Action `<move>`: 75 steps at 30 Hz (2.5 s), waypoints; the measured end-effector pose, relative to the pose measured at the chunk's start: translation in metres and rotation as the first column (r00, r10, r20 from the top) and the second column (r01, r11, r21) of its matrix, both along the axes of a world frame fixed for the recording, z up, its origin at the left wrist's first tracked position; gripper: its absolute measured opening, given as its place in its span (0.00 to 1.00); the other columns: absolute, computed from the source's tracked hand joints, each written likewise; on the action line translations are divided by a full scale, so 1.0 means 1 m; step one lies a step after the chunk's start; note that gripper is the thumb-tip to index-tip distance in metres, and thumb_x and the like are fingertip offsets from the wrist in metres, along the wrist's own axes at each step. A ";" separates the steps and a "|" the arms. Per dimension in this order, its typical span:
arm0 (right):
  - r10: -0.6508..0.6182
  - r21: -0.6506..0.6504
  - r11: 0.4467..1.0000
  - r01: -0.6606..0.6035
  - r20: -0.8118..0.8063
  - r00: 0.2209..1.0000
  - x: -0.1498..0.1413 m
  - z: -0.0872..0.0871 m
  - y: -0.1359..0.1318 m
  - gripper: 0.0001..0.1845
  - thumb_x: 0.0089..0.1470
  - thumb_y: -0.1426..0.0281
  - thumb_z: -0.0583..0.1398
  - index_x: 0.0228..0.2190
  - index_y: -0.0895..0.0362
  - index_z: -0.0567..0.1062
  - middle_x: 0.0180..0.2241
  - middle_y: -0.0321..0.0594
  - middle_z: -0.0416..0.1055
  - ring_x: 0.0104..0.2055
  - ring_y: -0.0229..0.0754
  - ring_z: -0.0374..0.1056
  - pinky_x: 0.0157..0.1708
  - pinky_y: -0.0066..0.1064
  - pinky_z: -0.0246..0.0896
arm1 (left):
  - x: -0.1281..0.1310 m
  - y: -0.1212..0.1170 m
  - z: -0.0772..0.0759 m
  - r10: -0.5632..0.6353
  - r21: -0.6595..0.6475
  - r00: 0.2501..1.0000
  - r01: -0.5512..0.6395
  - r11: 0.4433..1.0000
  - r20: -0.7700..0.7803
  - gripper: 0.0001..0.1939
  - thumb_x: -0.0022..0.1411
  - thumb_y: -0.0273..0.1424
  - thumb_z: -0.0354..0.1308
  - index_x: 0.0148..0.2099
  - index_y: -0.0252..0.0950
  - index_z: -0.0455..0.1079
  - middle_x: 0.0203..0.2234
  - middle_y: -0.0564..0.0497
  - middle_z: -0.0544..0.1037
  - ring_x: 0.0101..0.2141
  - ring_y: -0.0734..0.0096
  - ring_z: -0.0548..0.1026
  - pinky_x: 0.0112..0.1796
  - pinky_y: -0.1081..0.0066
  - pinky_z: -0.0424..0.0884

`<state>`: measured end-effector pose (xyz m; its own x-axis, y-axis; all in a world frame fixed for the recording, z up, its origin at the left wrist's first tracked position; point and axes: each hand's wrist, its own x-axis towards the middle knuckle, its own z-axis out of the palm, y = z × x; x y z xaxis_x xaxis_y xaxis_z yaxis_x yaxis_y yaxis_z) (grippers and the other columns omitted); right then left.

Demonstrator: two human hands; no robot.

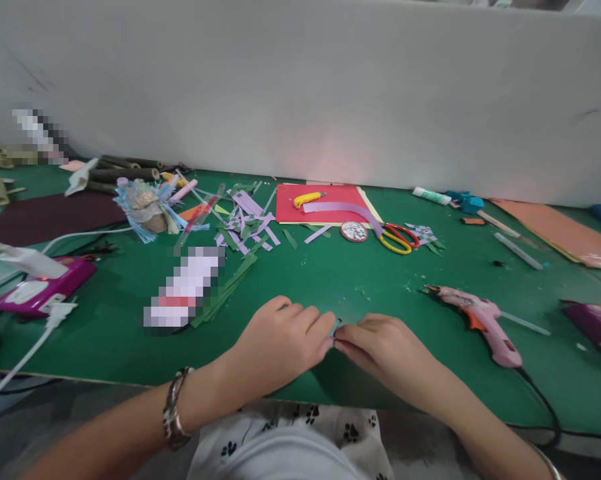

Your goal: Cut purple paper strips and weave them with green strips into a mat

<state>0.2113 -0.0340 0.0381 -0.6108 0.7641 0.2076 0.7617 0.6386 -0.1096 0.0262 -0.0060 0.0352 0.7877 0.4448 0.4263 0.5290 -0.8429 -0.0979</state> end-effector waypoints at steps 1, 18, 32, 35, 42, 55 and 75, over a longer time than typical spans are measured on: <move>0.002 0.000 1.000 -0.002 0.007 1.000 0.000 0.000 0.000 0.20 0.60 0.68 0.45 0.23 0.57 0.69 0.16 0.36 0.67 0.18 0.36 0.61 0.21 0.26 0.46 | 0.002 0.000 0.000 -0.008 -0.008 1.000 0.008 1.000 -0.001 0.09 0.62 0.31 0.44 0.41 0.35 0.64 0.26 0.54 0.73 0.26 0.72 0.70 0.29 0.69 0.59; 0.006 -0.153 0.988 -0.026 -0.133 0.991 -0.002 0.000 0.004 0.21 0.60 0.67 0.45 0.18 0.57 0.64 0.15 0.34 0.63 0.17 0.33 0.56 0.20 0.24 0.43 | 0.009 0.004 -0.011 -0.109 0.205 0.986 0.083 0.975 0.123 0.13 0.56 0.22 0.42 0.21 0.37 0.56 0.11 0.58 0.61 0.14 0.76 0.57 0.23 0.73 0.55; -0.173 -0.579 0.813 -0.066 -0.349 0.921 0.025 0.017 -0.001 0.17 0.58 0.66 0.48 0.20 0.58 0.65 0.16 0.31 0.65 0.20 0.29 0.60 0.23 0.20 0.51 | -0.023 0.014 -0.010 -0.057 0.288 0.996 0.033 0.957 0.074 0.15 0.57 0.21 0.42 0.20 0.36 0.57 0.11 0.58 0.60 0.15 0.76 0.58 0.21 0.73 0.52; -0.215 -0.596 0.802 -0.022 -0.323 0.922 0.037 0.021 -0.003 0.18 0.57 0.64 0.49 0.20 0.58 0.65 0.16 0.32 0.65 0.19 0.30 0.60 0.22 0.21 0.51 | -0.035 0.017 -0.009 -0.011 0.308 0.998 -0.008 0.951 0.060 0.15 0.57 0.20 0.43 0.19 0.36 0.57 0.10 0.58 0.61 0.15 0.76 0.59 0.21 0.73 0.53; -0.270 -0.621 0.781 0.064 -0.243 0.932 0.068 0.033 -0.010 0.21 0.56 0.58 0.49 0.18 0.56 0.66 0.16 0.34 0.66 0.19 0.32 0.61 0.21 0.24 0.53 | -0.066 0.023 -0.007 0.082 0.325 0.997 -0.073 0.943 -0.015 0.18 0.58 0.19 0.40 0.19 0.36 0.58 0.10 0.58 0.61 0.14 0.78 0.60 0.20 0.74 0.54; 0.020 -0.397 0.918 -0.024 -0.013 1.000 0.029 0.041 -0.007 0.19 0.60 0.66 0.44 0.28 0.55 0.71 0.23 0.37 0.69 0.26 0.36 0.64 0.26 0.26 0.53 | -0.015 0.002 0.007 -0.116 -0.201 0.968 0.162 0.966 0.222 0.20 0.62 0.41 0.42 0.44 0.32 0.67 0.37 0.47 0.76 0.38 0.68 0.71 0.42 0.68 0.62; 0.087 0.268 0.962 -0.042 -0.157 0.984 -0.013 -0.004 0.007 0.12 0.42 0.80 0.48 0.14 0.57 0.63 0.12 0.31 0.61 0.16 0.32 0.52 0.22 0.24 0.47 | -0.001 0.002 -0.004 -0.063 -0.306 0.996 0.081 0.948 0.068 0.19 0.65 0.31 0.42 0.22 0.35 0.63 0.13 0.57 0.68 0.16 0.77 0.65 0.20 0.75 0.51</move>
<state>0.1978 -0.0271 0.0338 -0.5970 0.6290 0.4980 0.7033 0.7090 -0.0524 0.0247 -0.0037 0.0316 0.8009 0.5046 0.3223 0.4629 -0.8633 0.2014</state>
